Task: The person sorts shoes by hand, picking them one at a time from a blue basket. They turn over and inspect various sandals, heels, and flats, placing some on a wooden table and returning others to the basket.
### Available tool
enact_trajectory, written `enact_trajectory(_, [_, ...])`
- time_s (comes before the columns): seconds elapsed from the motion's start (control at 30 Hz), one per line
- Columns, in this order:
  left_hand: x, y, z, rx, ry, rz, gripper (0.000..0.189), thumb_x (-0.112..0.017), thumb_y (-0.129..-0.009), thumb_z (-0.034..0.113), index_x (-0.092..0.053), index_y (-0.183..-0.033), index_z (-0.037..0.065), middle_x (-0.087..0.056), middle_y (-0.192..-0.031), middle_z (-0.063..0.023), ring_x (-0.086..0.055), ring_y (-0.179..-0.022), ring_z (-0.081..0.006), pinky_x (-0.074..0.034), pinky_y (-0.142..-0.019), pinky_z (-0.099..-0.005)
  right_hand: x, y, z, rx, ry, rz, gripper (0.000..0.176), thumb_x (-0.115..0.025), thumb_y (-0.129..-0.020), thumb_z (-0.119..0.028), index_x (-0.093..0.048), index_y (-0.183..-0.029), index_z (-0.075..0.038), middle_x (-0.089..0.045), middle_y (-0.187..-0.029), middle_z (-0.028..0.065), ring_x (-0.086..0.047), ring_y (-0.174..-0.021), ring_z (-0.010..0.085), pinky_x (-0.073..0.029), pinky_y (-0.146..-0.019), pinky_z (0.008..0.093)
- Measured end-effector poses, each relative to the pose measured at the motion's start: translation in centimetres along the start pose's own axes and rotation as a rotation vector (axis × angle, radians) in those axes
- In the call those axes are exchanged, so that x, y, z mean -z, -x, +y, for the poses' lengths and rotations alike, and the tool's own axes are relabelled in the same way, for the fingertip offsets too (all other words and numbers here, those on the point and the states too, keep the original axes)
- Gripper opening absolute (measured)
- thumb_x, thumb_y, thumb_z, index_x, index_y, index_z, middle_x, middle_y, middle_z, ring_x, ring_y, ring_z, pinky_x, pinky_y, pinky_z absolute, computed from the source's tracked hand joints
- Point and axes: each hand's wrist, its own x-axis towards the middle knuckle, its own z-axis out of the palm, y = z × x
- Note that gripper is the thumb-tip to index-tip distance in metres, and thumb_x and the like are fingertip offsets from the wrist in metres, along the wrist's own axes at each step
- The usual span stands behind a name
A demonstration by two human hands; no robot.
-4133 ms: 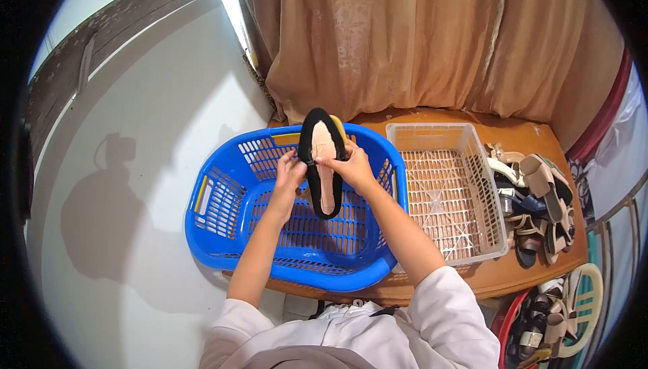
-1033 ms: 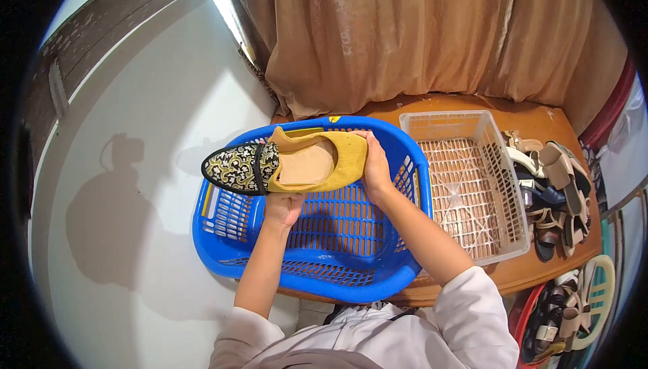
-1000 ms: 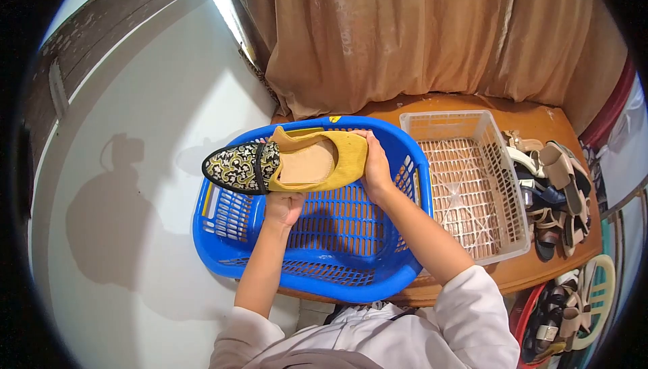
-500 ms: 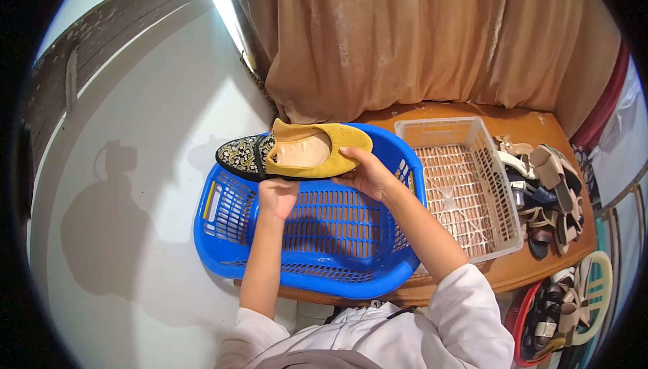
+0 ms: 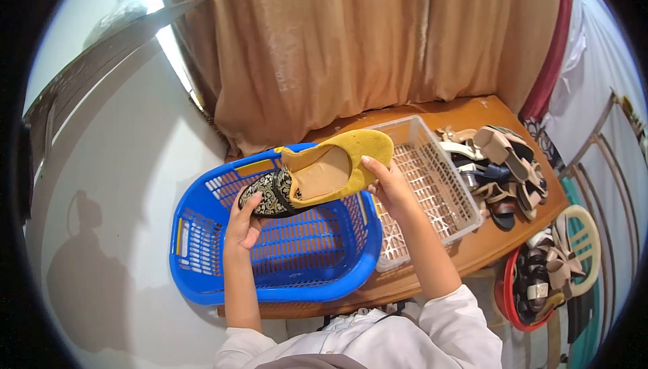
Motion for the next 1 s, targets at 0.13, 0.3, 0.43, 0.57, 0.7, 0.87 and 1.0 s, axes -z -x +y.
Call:
enact_trajectory(0.13, [-3.1,1.8,-1.6,0.028,0.043,-0.033,0.039,-0.063,-0.080,0.011,-0.046,-0.114,0.001,-0.058,-0.101,-0.0105,-0.062,-0.085,-0.0172,-0.057,-0.069,-0.0312,2.5,2.5,0.7,0.022,-0.332,-0.055,0.049,-0.065,-0.081,-0.028,-0.045,-0.121,-0.008,-0.054,-0.113,0.0026,-0.052,-0.099,0.0142,-0.042,-0.086,0.0287])
enact_trajectory(0.3, [-8.3,4.4,-5.5,0.089,0.175,-0.027,0.045,-0.060,-0.081,0.006,-0.043,-0.122,0.000,-0.057,-0.108,-0.0132,-0.062,-0.090,-0.0204,-0.057,-0.073,-0.0320,4.1,6.7,-0.4,0.097,-0.202,0.002,0.054,-0.060,-0.085,-0.024,-0.034,-0.129,-0.007,-0.050,-0.117,0.0053,-0.052,-0.101,0.0160,-0.044,-0.086,0.0332])
enact_trajectory(0.43, [-12.3,5.8,-9.6,0.131,0.295,-0.055,0.042,-0.057,-0.083,0.005,-0.043,-0.123,0.001,-0.056,-0.110,-0.0130,-0.061,-0.093,-0.0219,-0.057,-0.075,-0.0340,6.8,9.8,-1.3,-0.004,-0.064,-0.001,0.054,-0.053,-0.090,-0.028,-0.029,-0.134,-0.007,-0.048,-0.119,0.0054,-0.052,-0.103,0.0157,-0.043,-0.085,0.0308])
enact_trajectory(0.57, [-16.0,7.6,-13.5,0.177,0.337,-0.018,0.038,-0.057,-0.084,0.006,-0.044,-0.119,0.004,-0.056,-0.109,-0.0111,-0.060,-0.093,-0.0223,-0.056,-0.072,-0.0344,10.7,12.9,-1.7,-0.028,0.056,0.006,0.057,-0.050,-0.091,-0.025,-0.024,-0.137,-0.005,-0.050,-0.119,0.0072,-0.054,-0.100,0.0166,-0.044,-0.083,0.0300])
enact_trajectory(0.7, [-19.9,10.5,-17.1,0.256,0.295,-0.088,0.043,-0.059,-0.082,0.000,-0.039,-0.119,0.008,-0.052,-0.111,-0.0087,-0.055,-0.100,-0.0191,-0.052,-0.080,-0.0323,14.4,16.5,-3.2,-0.061,0.150,0.107,0.069,-0.057,-0.087,-0.023,-0.017,-0.139,-0.003,-0.048,-0.120,0.0089,-0.053,-0.099,0.0158,-0.044,-0.082,0.0282])
enact_trajectory(0.87, [-24.8,15.0,-22.1,0.209,0.023,-0.263,0.054,-0.066,-0.075,-0.002,-0.033,-0.116,0.010,-0.051,-0.105,-0.0088,-0.053,-0.097,-0.0148,-0.049,-0.079,-0.0273,18.4,20.1,-3.9,0.042,0.148,0.190,0.085,-0.075,-0.071,-0.019,-0.023,-0.136,-0.003,-0.043,-0.127,0.0099,-0.043,-0.115,0.0184,-0.037,-0.094,0.0312])
enact_trajectory(1.0, [-26.4,16.1,-25.8,0.273,-0.186,-0.383,0.055,-0.070,-0.075,0.004,-0.032,-0.113,0.008,-0.051,-0.104,-0.0113,-0.053,-0.097,-0.0157,-0.047,-0.081,-0.0284,22.0,23.2,-5.9,0.035,0.168,0.235,0.088,-0.076,-0.069,-0.012,-0.021,-0.137,-0.003,-0.043,-0.127,0.0114,-0.043,-0.116,0.0187,-0.037,-0.096,0.0325])
